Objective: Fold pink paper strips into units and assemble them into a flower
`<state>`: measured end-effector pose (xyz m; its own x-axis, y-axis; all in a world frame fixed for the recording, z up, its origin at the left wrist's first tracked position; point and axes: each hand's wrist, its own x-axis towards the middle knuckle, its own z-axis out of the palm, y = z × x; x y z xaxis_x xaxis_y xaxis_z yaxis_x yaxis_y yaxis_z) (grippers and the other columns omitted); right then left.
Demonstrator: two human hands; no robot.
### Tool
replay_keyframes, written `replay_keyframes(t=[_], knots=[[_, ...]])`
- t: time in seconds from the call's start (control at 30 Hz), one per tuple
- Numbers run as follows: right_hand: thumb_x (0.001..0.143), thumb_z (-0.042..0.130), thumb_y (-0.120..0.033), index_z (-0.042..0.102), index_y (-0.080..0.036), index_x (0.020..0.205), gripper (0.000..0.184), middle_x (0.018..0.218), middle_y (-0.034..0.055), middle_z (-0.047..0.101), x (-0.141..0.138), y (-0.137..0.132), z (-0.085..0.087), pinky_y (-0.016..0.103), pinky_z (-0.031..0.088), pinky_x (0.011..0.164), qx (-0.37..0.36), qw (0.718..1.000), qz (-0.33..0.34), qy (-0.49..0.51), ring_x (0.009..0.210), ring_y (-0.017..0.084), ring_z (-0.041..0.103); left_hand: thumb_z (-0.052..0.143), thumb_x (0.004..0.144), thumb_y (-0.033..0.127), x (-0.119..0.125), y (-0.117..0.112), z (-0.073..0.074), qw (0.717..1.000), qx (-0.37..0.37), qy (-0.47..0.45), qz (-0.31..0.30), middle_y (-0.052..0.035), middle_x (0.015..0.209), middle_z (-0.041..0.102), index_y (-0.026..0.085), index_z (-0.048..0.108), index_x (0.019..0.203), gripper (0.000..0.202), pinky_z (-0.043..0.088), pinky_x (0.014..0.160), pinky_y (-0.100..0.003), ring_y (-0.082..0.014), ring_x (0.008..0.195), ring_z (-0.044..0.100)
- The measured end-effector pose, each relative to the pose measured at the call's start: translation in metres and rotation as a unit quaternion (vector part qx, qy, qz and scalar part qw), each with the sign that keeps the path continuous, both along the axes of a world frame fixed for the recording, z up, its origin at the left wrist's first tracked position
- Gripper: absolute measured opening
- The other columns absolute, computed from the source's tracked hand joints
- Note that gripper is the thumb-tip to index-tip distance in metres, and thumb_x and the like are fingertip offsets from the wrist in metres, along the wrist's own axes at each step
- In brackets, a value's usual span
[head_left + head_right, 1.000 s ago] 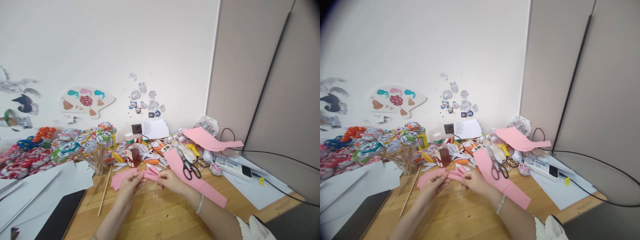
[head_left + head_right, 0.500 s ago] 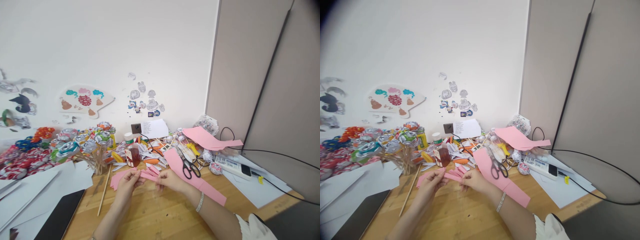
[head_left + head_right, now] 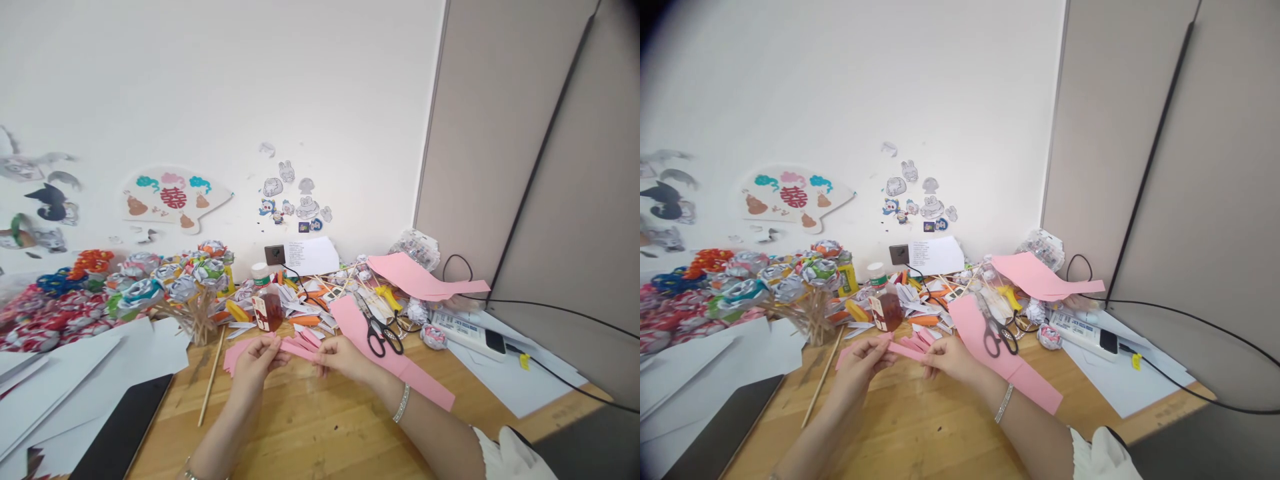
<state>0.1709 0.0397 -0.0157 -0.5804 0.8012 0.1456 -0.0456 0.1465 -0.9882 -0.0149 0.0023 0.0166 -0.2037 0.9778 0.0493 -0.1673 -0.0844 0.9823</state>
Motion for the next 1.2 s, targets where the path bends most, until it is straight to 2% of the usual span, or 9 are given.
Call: replay_keyframes(t=[0.23, 0.43, 0.6, 0.77, 1.0, 1.2], knots=[[0.063, 0.064, -0.051, 0.06, -0.01, 0.067, 0.041, 0.058, 0.0014, 0.06, 0.002, -0.002, 0.006, 0.025, 0.044, 0.056, -0.026, 0.999, 0.028, 0.007, 0.054, 0.012, 0.056, 0.075, 0.05, 0.04, 0.001, 0.0, -0.003, 1.0, 0.018, -0.013, -0.014, 0.0006, 0.049, 0.066, 0.014, 0.056, 0.06, 0.033, 0.048, 0.049, -0.018, -0.0102, 0.047, 0.06], [0.067, 0.061, -0.049, 0.06, -0.011, 0.072, 0.038, 0.059, 0.0006, 0.06, 0.0, -0.001, -0.007, 0.021, 0.043, 0.053, -0.009, 0.996, 0.073, -0.041, 0.052, 0.009, 0.055, 0.073, 0.051, 0.043, 0.011, -0.002, -0.007, 0.999, 0.005, 0.03, -0.041, 0.0011, 0.048, 0.065, 0.015, 0.057, 0.061, 0.034, 0.05, 0.051, -0.02, -0.0113, 0.047, 0.061], [0.069, 0.059, -0.05, 0.055, -0.012, 0.064, 0.038, 0.053, -0.0014, 0.057, -0.001, 0.003, -0.016, 0.02, 0.04, 0.049, 0.03, 0.997, 0.04, -0.062, 0.045, 0.008, 0.052, 0.076, 0.046, 0.042, 0.014, 0.002, -0.013, 0.995, -0.049, 0.016, -0.087, 0.0018, 0.05, 0.067, 0.015, 0.059, 0.064, 0.037, 0.051, 0.054, -0.021, -0.0122, 0.05, 0.062], [0.07, 0.057, -0.053, 0.053, -0.013, 0.062, 0.041, 0.051, -0.0016, 0.056, 0.0, 0.004, -0.014, 0.02, 0.04, 0.048, 0.02, 0.998, 0.026, -0.06, 0.043, 0.008, 0.051, 0.075, 0.046, 0.044, 0.016, 0.002, -0.017, 0.989, -0.055, 0.005, -0.135, -0.0001, 0.055, 0.069, 0.015, 0.059, 0.061, 0.037, 0.05, 0.055, -0.021, -0.0125, 0.054, 0.063], [0.072, 0.054, -0.054, 0.053, -0.013, 0.064, 0.042, 0.052, -0.002, 0.056, -0.004, -0.005, -0.01, 0.019, 0.041, 0.046, 0.002, 0.995, 0.076, -0.06, 0.043, 0.008, 0.051, 0.073, 0.053, 0.04, 0.019, -0.001, -0.019, 0.989, 0.001, 0.082, -0.122, -0.0003, 0.047, 0.066, 0.014, 0.059, 0.055, 0.03, 0.045, 0.049, -0.02, -0.0111, 0.045, 0.058], [0.074, 0.05, -0.055, 0.048, -0.014, 0.058, 0.044, 0.046, -0.0039, 0.051, -0.004, -0.007, -0.006, 0.016, 0.034, 0.04, 0.047, 0.994, 0.042, -0.09, 0.039, 0.006, 0.046, 0.068, 0.057, 0.047, 0.02, -0.003, -0.018, 0.986, -0.026, 0.077, -0.148, -0.0035, 0.055, 0.069, 0.013, 0.062, 0.059, 0.035, 0.049, 0.056, -0.023, -0.0141, 0.052, 0.062]])
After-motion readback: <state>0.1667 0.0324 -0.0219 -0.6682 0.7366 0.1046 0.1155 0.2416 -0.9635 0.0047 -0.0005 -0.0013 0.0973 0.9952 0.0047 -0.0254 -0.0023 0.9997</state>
